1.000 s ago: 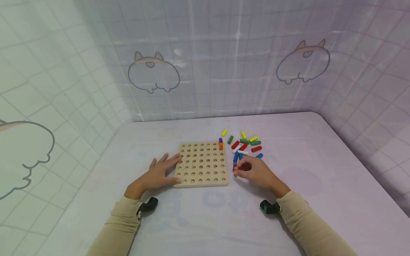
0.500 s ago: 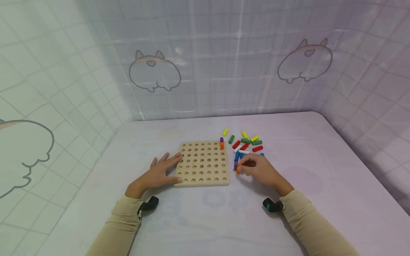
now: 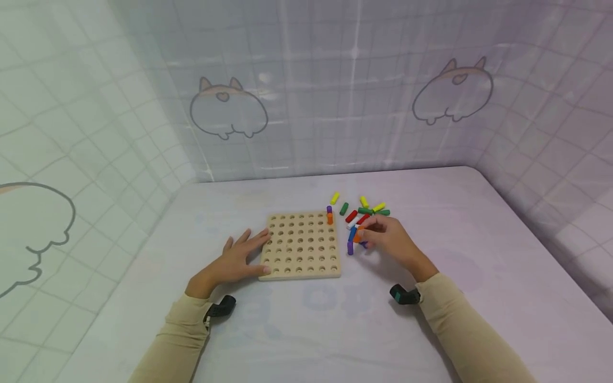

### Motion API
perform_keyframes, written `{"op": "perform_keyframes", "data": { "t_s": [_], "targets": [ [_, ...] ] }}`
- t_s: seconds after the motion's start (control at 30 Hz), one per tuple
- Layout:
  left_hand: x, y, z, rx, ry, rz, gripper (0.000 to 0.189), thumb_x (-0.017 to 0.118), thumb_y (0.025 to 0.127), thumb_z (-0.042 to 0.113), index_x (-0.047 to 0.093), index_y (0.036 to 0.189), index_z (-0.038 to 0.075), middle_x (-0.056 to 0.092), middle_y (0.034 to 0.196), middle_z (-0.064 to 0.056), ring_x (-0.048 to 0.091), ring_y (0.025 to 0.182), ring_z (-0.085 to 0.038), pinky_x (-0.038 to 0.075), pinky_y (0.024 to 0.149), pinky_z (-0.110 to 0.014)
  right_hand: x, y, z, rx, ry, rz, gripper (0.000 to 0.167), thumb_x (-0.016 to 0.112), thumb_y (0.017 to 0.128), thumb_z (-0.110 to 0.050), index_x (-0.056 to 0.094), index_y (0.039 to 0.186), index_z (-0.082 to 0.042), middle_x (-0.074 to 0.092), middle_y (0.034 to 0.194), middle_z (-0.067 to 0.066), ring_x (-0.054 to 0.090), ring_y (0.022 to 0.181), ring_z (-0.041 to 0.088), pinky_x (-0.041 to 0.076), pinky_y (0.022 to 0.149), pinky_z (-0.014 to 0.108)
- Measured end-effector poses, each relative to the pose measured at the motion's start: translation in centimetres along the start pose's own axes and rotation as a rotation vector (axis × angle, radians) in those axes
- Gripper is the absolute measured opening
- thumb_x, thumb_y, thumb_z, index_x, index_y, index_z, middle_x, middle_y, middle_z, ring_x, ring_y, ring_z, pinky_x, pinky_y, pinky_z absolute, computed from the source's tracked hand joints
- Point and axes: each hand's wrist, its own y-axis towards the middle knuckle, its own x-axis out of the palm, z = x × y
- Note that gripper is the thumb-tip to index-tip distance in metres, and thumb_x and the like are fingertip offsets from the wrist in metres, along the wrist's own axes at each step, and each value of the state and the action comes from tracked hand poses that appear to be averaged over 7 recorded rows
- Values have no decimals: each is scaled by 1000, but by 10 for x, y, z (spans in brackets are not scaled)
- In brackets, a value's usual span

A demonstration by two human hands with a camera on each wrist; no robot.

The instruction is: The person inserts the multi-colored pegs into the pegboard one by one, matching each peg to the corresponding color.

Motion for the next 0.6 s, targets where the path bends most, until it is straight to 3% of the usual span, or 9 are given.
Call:
{"op": "perform_keyframes", "data": {
  "t_s": [0.33,0.6],
  "targets": [
    [-1,0,1,-7,13,-4,94,65,83,71,31,160,28,15,165,16,0,152,-36,-12,111,-68,3,16,-7,59,53,25,40,69,96,-40,62,115,-5,71,110,13,70,93,35,56,86,42],
    [-1,0,2,9,6,7,92,67,84,68,33,159,25,18,165,12,1,152,-38,-11,110,-71,7,29,-9,38,133,13,36,66,99,-28,59,119,2,70,110,18,70,97,34,57,86,41]
  ]
}}
